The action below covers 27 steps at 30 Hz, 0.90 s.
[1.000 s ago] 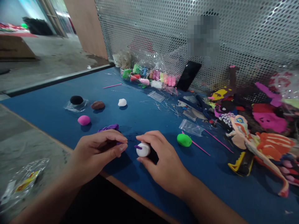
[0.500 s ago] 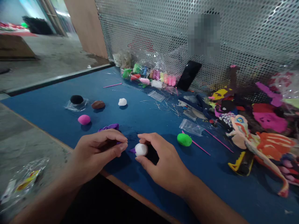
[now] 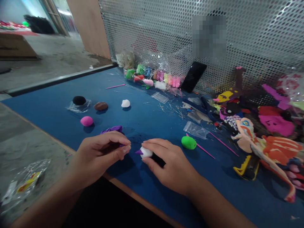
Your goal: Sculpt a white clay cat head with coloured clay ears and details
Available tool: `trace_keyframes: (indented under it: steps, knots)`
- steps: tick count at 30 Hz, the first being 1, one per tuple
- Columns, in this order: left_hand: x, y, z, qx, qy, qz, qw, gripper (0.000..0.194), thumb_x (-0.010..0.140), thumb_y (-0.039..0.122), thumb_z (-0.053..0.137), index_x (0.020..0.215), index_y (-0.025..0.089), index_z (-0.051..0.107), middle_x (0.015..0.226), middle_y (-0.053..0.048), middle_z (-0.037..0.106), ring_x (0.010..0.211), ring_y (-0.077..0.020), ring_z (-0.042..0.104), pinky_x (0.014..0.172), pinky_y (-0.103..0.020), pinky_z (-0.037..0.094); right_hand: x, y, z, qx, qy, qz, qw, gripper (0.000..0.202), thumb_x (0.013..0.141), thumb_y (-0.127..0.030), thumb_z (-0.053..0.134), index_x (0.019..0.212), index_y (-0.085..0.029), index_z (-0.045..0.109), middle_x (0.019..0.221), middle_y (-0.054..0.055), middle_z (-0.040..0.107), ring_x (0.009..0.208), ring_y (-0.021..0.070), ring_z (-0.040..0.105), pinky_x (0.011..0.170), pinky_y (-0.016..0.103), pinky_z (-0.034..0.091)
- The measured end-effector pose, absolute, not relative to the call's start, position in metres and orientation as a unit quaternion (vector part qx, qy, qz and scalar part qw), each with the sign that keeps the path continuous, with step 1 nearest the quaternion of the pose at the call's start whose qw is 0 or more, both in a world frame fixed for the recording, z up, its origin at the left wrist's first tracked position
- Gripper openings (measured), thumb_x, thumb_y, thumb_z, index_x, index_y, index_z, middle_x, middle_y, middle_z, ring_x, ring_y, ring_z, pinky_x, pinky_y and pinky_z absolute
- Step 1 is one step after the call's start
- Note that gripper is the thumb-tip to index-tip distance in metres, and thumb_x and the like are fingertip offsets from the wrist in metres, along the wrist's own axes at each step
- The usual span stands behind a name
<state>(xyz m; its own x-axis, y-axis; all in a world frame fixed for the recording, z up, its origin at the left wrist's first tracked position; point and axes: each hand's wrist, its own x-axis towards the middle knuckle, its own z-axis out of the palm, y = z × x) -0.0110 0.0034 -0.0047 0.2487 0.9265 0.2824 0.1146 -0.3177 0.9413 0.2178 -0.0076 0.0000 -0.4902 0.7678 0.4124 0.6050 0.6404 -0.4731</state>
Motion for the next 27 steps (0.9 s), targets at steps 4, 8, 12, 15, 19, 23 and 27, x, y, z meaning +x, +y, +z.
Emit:
trace_keyframes:
  steps: [4, 8, 12, 15, 19, 23, 27]
  knots:
    - [-0.0111, 0.0034, -0.0059, 0.663, 0.393, 0.469, 0.431, 0.008, 0.086, 0.019, 0.07, 0.092, 0.024, 0.073, 0.082, 0.002, 0.069, 0.067, -0.0088, 0.06, 0.06, -0.02, 0.048, 0.2159, -0.0033, -0.0001, -0.408, -0.838, 0.116, 0.343, 0.024, 0.089, -0.018, 0.069, 0.113, -0.02, 0.068, 0.116, 0.007, 0.072, 0.109, 0.0172, 0.067, 0.097, 0.03, 0.054]
    - [-0.0106, 0.0033, -0.007, 0.663, 0.395, 0.47, 0.428, 0.007, 0.086, 0.02, 0.069, 0.091, 0.024, 0.073, 0.083, 0.002, 0.068, 0.07, -0.0092, 0.061, 0.061, -0.02, 0.048, 0.2152, 0.0009, -0.0022, -0.439, -0.821, 0.108, 0.349, 0.029, 0.086, -0.013, 0.069, 0.113, -0.021, 0.064, 0.113, 0.007, 0.068, 0.108, 0.0195, 0.065, 0.096, 0.035, 0.054]
    - [-0.011, 0.0042, -0.0081, 0.67, 0.407, 0.464, 0.413, 0.006, 0.086, 0.021, 0.07, 0.091, 0.024, 0.073, 0.084, 0.002, 0.069, 0.069, -0.0097, 0.06, 0.061, -0.021, 0.047, 0.2154, 0.0009, -0.004, -0.45, -0.821, 0.125, 0.33, 0.038, 0.083, -0.008, 0.07, 0.117, -0.022, 0.059, 0.114, 0.007, 0.063, 0.109, 0.0217, 0.062, 0.096, 0.039, 0.053]
    - [-0.0113, 0.0056, -0.0096, 0.678, 0.407, 0.459, 0.406, 0.008, 0.086, 0.021, 0.071, 0.093, 0.026, 0.073, 0.086, 0.002, 0.069, 0.071, -0.0102, 0.061, 0.062, -0.021, 0.048, 0.2154, -0.0007, -0.0026, -0.448, -0.826, 0.133, 0.316, 0.04, 0.083, -0.007, 0.069, 0.118, -0.023, 0.059, 0.116, 0.008, 0.06, 0.111, 0.0225, 0.06, 0.097, 0.04, 0.051]
    - [-0.0116, 0.007, -0.0091, 0.686, 0.381, 0.458, 0.418, 0.01, 0.086, 0.018, 0.071, 0.092, 0.026, 0.073, 0.09, 0.002, 0.069, 0.074, -0.0101, 0.063, 0.064, -0.021, 0.049, 0.2153, -0.0017, -0.0001, -0.448, -0.828, 0.14, 0.307, 0.038, 0.084, -0.009, 0.069, 0.118, -0.023, 0.059, 0.116, 0.008, 0.059, 0.112, 0.0227, 0.059, 0.098, 0.04, 0.051]
    - [-0.0117, 0.0067, -0.0044, 0.692, 0.366, 0.455, 0.425, 0.009, 0.087, 0.015, 0.068, 0.088, 0.023, 0.074, 0.089, 0.001, 0.07, 0.075, -0.0105, 0.064, 0.065, -0.021, 0.05, 0.2153, -0.0013, -0.0007, -0.44, -0.83, 0.138, 0.314, 0.032, 0.086, -0.012, 0.069, 0.114, -0.023, 0.062, 0.115, 0.008, 0.06, 0.109, 0.0224, 0.06, 0.096, 0.039, 0.052]
    - [-0.0109, 0.0064, -0.002, 0.695, 0.364, 0.449, 0.428, 0.008, 0.087, 0.015, 0.068, 0.087, 0.021, 0.074, 0.088, 0.0, 0.07, 0.073, -0.0107, 0.064, 0.064, -0.022, 0.05, 0.215, -0.0003, -0.003, -0.429, -0.833, 0.132, 0.322, 0.023, 0.088, -0.012, 0.065, 0.108, -0.024, 0.065, 0.111, 0.007, 0.062, 0.105, 0.022, 0.062, 0.091, 0.04, 0.054]
